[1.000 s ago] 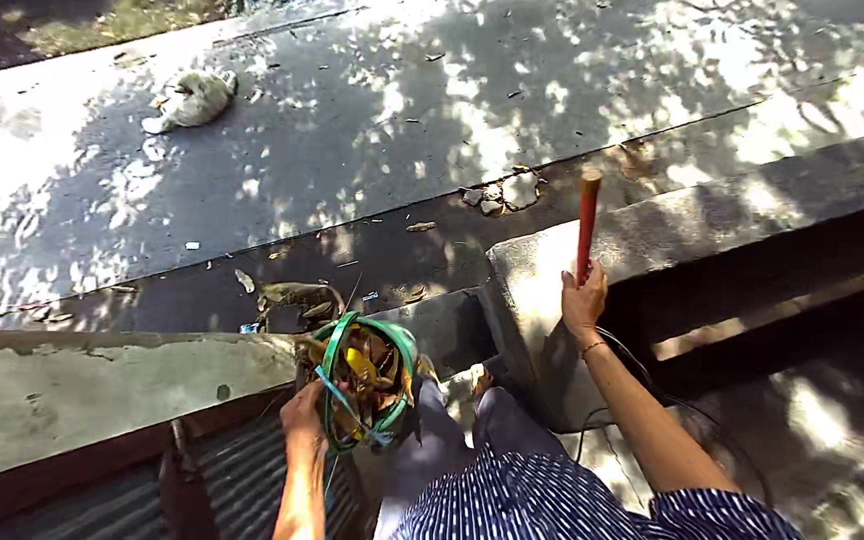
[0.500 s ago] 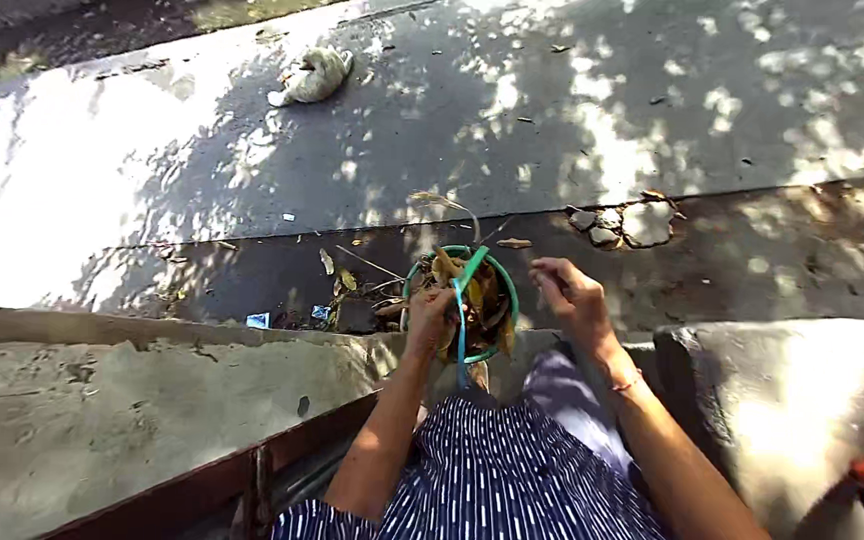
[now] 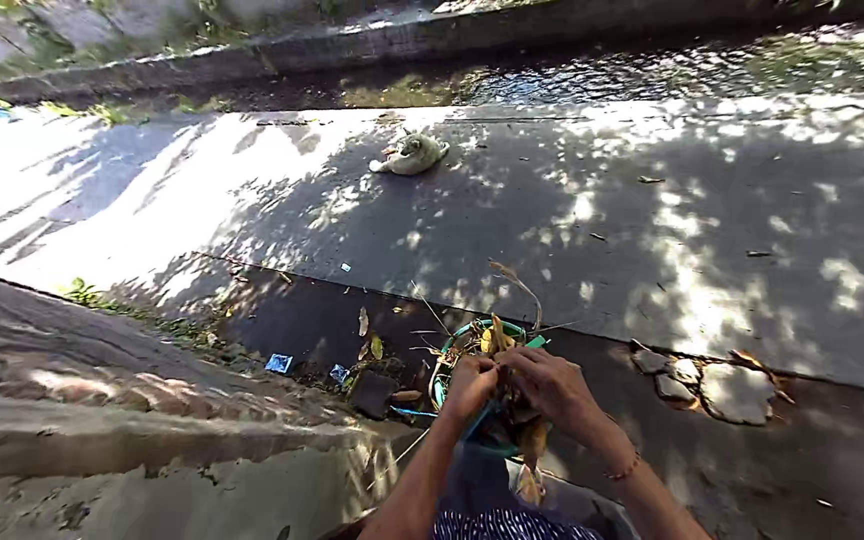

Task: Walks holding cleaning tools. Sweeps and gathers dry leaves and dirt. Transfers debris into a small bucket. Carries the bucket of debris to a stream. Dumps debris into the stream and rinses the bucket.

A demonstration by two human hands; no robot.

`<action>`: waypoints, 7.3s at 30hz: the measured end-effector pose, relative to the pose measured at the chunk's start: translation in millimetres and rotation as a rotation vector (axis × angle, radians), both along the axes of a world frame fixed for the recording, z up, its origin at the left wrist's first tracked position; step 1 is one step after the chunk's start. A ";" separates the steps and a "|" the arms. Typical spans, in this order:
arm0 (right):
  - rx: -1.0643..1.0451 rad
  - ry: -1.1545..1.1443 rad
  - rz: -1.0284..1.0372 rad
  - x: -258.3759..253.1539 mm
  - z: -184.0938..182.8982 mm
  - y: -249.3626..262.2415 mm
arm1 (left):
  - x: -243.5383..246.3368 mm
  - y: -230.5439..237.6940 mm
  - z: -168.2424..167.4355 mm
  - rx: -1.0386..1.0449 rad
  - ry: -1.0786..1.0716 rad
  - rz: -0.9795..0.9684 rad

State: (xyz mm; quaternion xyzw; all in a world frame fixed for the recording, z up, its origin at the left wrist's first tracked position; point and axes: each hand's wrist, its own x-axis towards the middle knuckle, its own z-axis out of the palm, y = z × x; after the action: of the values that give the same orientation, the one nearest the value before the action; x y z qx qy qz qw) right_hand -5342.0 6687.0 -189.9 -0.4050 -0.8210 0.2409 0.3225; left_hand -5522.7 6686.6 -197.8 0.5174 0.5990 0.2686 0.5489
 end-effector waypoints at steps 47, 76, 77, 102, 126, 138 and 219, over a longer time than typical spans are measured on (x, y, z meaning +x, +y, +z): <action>-0.581 0.244 0.041 366.9 -94.5 1092.1 | 331.0 1144.7 -68.9 0.092 0.063 -0.691; -0.302 0.347 -0.599 607.0 -46.6 1828.0 | 587.2 1788.7 -197.7 -0.641 -0.276 0.534; -0.302 0.368 -0.614 613.3 -41.9 1852.9 | 601.0 1812.5 -209.5 -0.676 -0.298 0.506; -0.470 0.738 -0.670 870.4 -166.0 2525.9 | 738.8 2452.2 -241.9 -0.161 -0.283 0.345; -0.906 1.244 -1.206 942.9 -326.8 2749.8 | 883.3 2808.5 -177.3 0.036 0.664 -0.234; -0.780 1.268 -1.096 915.7 -291.3 2751.8 | 886.7 2799.5 -125.0 0.212 0.680 -0.203; -1.313 0.134 -0.706 795.2 -582.6 2558.2 | 831.7 2841.7 -917.3 -0.583 0.411 -0.143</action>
State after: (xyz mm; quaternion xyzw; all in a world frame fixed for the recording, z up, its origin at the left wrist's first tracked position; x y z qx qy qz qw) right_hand -4546.7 9245.1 -772.4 -0.7381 -0.3082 0.5877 0.1218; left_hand -4691.0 9528.2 -1115.1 0.4229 0.7106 -0.0624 0.5589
